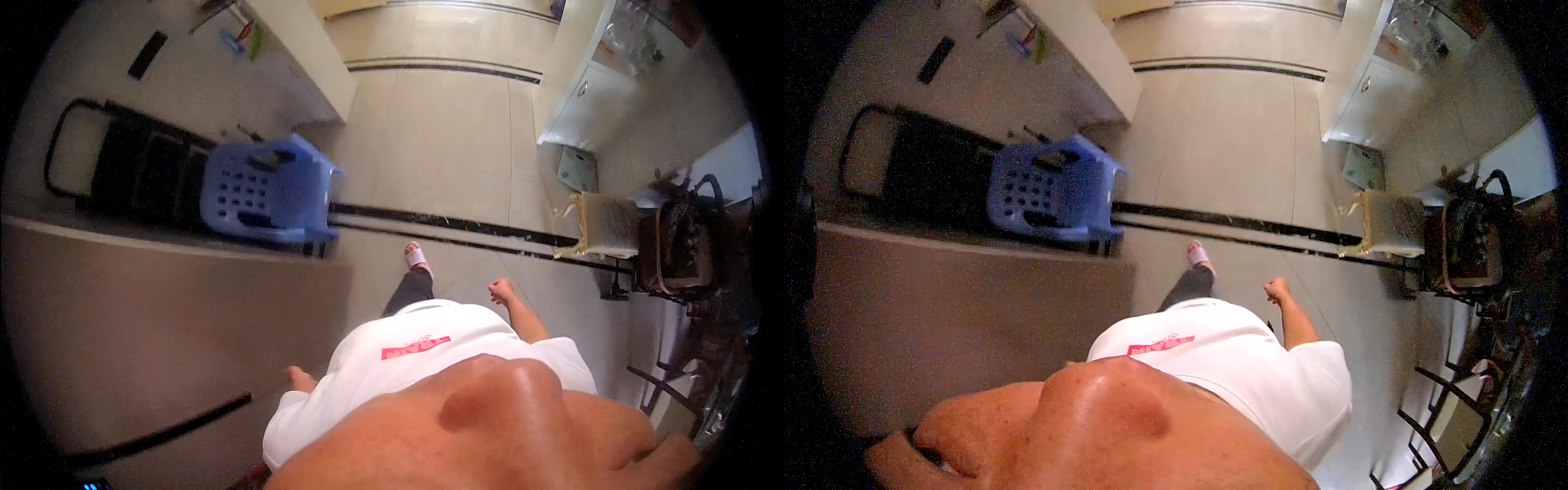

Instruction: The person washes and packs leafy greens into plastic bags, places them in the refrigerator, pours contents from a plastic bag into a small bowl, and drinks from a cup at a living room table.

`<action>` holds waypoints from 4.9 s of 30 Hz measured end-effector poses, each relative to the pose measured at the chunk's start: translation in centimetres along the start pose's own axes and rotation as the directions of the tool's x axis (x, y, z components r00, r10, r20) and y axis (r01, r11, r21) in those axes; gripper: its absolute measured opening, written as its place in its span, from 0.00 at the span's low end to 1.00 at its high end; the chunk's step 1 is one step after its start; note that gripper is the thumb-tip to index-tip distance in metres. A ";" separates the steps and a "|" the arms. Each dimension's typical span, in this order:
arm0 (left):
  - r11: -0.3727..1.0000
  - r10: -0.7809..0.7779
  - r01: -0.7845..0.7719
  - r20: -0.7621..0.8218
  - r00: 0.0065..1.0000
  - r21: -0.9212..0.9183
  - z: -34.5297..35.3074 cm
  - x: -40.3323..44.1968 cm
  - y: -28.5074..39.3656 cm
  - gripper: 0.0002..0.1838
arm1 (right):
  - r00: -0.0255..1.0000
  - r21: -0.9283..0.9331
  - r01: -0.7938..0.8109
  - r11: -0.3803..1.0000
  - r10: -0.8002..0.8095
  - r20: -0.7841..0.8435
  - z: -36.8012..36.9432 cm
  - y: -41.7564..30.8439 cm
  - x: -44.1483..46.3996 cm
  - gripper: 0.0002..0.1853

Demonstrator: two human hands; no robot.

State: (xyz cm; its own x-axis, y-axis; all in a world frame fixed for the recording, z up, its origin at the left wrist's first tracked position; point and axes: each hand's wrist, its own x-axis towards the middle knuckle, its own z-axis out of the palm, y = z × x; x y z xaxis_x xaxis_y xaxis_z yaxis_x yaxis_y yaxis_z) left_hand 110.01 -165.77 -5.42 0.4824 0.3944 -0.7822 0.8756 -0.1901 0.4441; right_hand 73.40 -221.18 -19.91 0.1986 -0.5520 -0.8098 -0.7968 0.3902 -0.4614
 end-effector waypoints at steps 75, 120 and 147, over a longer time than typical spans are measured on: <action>0.305 -0.856 -0.077 -0.308 0.416 -0.949 92.9 -52.8 -12.8 0.18 | 0.257 -0.081 0.966 -0.244 0.932 0.256 7.8 -39.9 16.4 0.09; -0.135 -0.932 -0.486 -0.056 0.358 -0.863 34.4 -83.7 -126.9 0.15 | 0.215 0.563 0.615 -0.552 0.805 0.553 -5.7 71.1 -50.7 0.08; -0.449 -0.748 -0.745 0.664 0.010 -0.494 32.0 -97.7 -168.9 0.19 | 0.147 0.722 0.571 0.391 0.816 -0.559 -67.7 164.9 -77.1 0.10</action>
State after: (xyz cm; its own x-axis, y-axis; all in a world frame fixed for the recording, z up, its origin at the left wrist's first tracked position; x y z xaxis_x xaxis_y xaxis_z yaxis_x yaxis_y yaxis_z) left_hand -84.18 -201.01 -17.98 -0.6322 -0.4508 -0.6302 -0.7652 0.2353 0.5993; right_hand -111.92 -164.15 -9.02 -0.9401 -0.1742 -0.2929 0.2134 0.3694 -0.9044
